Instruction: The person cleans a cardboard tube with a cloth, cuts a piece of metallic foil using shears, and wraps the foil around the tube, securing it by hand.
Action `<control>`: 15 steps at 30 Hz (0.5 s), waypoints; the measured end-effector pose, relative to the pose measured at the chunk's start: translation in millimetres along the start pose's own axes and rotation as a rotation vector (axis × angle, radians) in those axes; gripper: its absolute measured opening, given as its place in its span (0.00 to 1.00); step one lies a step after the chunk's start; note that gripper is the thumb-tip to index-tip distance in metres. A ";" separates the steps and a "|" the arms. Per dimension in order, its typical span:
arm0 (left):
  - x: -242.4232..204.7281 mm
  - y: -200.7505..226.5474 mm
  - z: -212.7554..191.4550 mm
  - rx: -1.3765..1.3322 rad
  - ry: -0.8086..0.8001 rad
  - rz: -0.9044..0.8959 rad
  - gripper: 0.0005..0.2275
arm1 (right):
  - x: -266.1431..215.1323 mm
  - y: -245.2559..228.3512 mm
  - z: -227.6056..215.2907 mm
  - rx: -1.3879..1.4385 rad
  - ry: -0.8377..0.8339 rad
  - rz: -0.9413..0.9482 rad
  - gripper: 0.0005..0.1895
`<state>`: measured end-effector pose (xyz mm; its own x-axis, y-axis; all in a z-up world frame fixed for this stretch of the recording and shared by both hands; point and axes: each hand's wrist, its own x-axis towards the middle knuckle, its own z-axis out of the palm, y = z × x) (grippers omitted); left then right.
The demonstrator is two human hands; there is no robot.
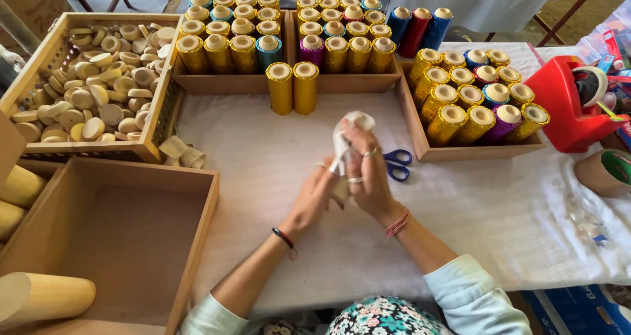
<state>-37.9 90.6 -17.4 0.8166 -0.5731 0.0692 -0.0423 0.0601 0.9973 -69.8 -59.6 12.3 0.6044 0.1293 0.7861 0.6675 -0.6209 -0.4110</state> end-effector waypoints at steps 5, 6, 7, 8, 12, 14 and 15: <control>16.9 -59.4 -5.3 -0.461 0.075 -0.005 0.22 | -10.8 4.8 3.3 -0.109 -0.072 0.077 0.25; 24.2 -77.3 -11.3 -0.663 0.089 -0.028 0.21 | -15.0 4.8 7.8 -0.255 -0.124 -0.015 0.26; 25.6 -73.4 -15.6 -0.662 0.091 -0.027 0.21 | -15.0 -1.7 13.6 -0.253 -0.124 -0.016 0.26; 27.2 -69.4 -19.5 -0.805 0.190 -0.098 0.21 | -14.6 -8.0 18.9 -0.207 -0.242 -0.100 0.26; 35.5 -86.6 -26.5 -1.146 0.200 -0.326 0.21 | -3.4 -24.5 23.4 -0.064 -0.391 -0.134 0.27; 32.6 -88.8 -16.8 -0.944 0.231 -0.289 0.22 | -1.6 -15.4 17.0 -0.114 -0.301 -0.125 0.23; 32.6 -89.4 -11.6 -0.743 0.256 -0.248 0.24 | -0.2 -10.4 13.0 -0.164 -0.211 -0.117 0.19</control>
<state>-0.9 76.1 -104.6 0.8622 -0.4417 -0.2481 0.4746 0.5329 0.7006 -71.2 -43.1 10.3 0.6158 0.3547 0.7036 0.6691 -0.7069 -0.2293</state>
